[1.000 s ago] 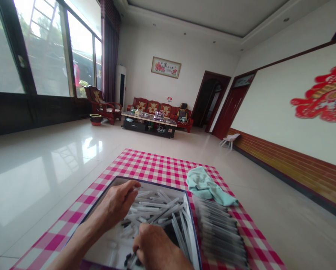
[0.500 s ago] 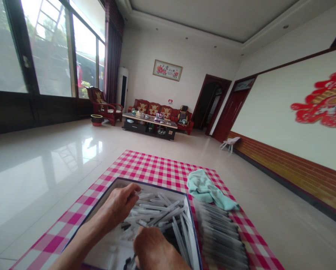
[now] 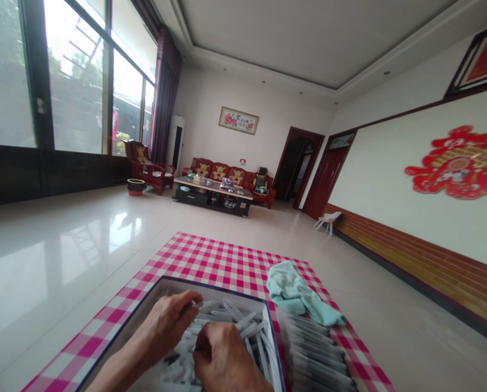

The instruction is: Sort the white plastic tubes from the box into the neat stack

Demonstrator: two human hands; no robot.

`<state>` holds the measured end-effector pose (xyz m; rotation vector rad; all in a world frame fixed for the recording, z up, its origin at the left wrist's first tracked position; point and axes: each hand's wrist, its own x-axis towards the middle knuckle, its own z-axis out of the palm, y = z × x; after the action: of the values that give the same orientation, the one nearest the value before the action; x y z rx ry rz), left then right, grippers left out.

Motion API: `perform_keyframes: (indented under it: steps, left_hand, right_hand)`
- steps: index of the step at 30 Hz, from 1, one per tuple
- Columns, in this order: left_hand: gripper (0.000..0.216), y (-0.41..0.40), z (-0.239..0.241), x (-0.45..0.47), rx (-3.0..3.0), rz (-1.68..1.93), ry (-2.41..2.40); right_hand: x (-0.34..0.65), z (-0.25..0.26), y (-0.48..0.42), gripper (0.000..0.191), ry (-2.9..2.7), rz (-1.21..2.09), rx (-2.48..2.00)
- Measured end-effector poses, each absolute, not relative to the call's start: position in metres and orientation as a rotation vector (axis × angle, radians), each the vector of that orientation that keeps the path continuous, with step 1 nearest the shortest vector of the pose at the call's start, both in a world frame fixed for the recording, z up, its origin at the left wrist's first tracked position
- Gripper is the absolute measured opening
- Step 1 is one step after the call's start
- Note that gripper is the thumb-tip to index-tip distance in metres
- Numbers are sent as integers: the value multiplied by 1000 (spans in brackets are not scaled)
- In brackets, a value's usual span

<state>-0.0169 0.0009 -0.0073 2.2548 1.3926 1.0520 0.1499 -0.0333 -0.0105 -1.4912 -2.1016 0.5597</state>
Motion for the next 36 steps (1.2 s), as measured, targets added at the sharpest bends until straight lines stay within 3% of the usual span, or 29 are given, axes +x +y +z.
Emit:
perform_keyframes:
  steps: [9, 22, 27, 36]
  left_hand:
    - [19, -4, -9, -8, 2219, 1149, 1273]
    - [17, -8, -10, -1, 2195, 1215, 1091]
    - [18, -8, -8, -2, 2191, 1214, 1084]
    - [18, -8, -8, -6, 2175, 1149, 1122]
  right_hand:
    - [166, -5, -9, 22, -1323, 1099, -1097]
    - [149, -23, -13, 31, -861, 1452, -889]
    - [149, -25, -15, 32, -852, 1448, -900]
    - [151, -8, -19, 17, -1340, 1115, -1032]
